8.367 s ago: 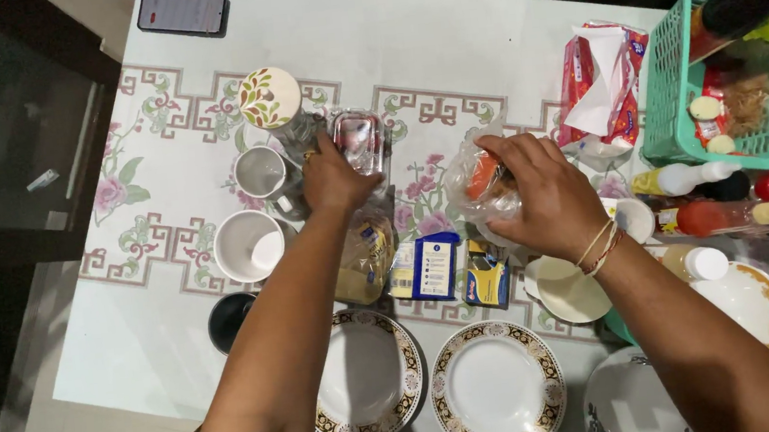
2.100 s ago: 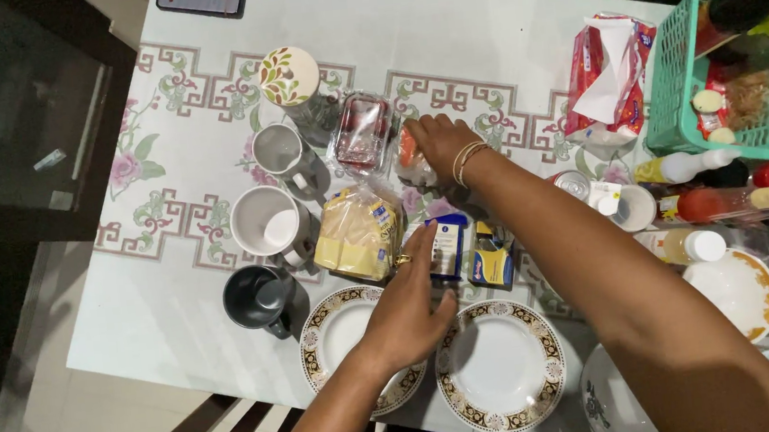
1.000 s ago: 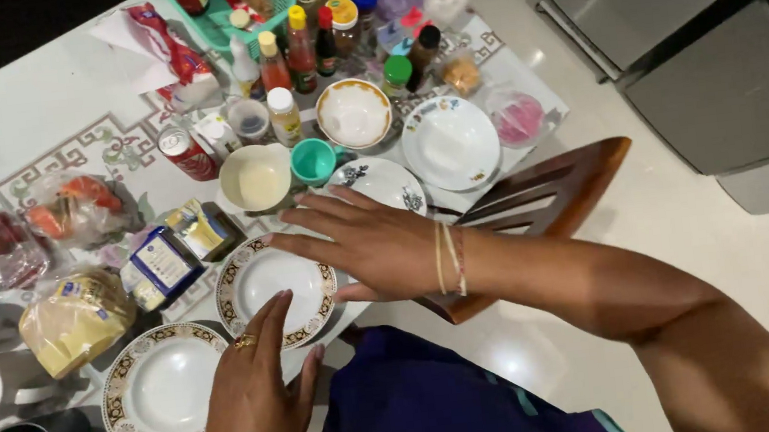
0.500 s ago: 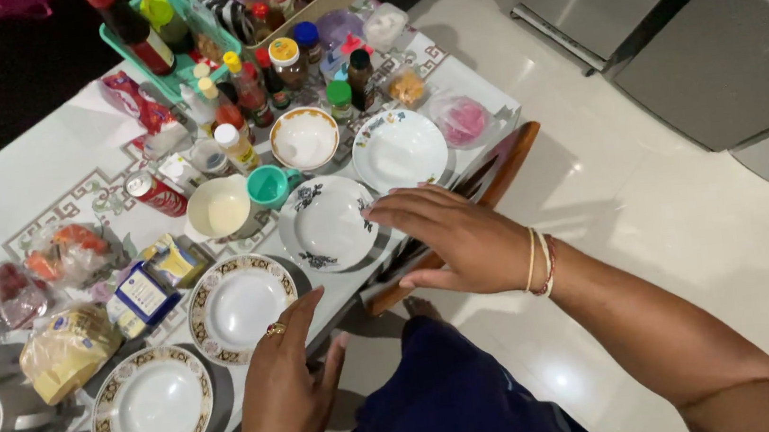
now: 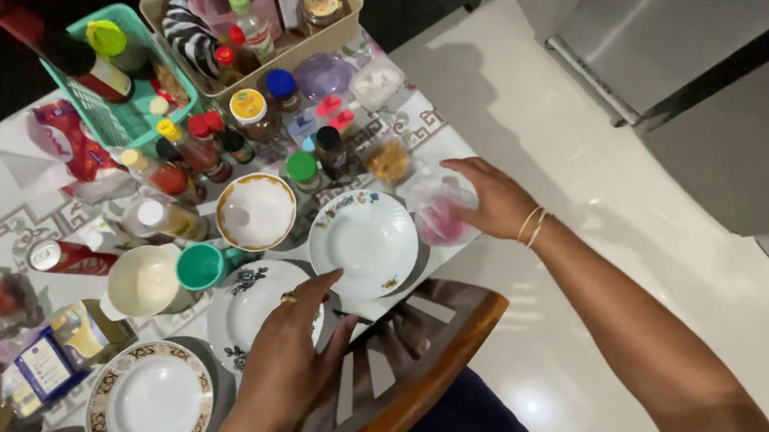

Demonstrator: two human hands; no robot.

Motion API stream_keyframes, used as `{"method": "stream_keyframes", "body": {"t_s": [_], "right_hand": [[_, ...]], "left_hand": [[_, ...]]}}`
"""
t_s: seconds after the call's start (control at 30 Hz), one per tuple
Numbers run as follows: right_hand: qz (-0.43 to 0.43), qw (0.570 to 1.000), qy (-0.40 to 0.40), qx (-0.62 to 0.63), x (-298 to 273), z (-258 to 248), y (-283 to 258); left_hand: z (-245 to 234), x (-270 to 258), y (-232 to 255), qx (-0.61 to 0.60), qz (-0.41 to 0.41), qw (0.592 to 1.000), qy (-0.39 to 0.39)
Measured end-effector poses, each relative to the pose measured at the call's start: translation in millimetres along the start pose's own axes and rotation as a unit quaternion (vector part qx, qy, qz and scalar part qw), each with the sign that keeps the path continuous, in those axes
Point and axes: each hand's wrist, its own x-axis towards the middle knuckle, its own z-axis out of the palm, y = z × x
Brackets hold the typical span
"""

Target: Removing various food items and containers from a refrigerator and arranging them on a dining table.

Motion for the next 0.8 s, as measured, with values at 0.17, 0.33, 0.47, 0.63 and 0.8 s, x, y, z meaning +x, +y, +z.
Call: {"method": "stream_keyframes", "body": {"t_s": [0.17, 0.33, 0.47, 0.63, 0.8], "right_hand": [[0.044, 0.992, -0.122, 0.004, 14, 60, 32], [0.065, 0.978, -0.192, -0.043, 22, 91, 61], [0.074, 0.979, -0.186, -0.023, 19, 100, 74], [0.053, 0.989, -0.127, 0.050, 21, 99, 87], [0.084, 0.989, -0.087, 0.082, 16, 88, 100]], "left_hand": [[16, 44, 32, 0.017, -0.074, 0.994, -0.076], [33, 54, 20, 0.016, -0.082, 0.993, -0.079], [32, 57, 28, -0.005, -0.119, 0.988, -0.095], [37, 60, 24, -0.006, -0.094, 0.993, -0.067], [36, 64, 34, -0.038, -0.147, 0.984, -0.095]]}}
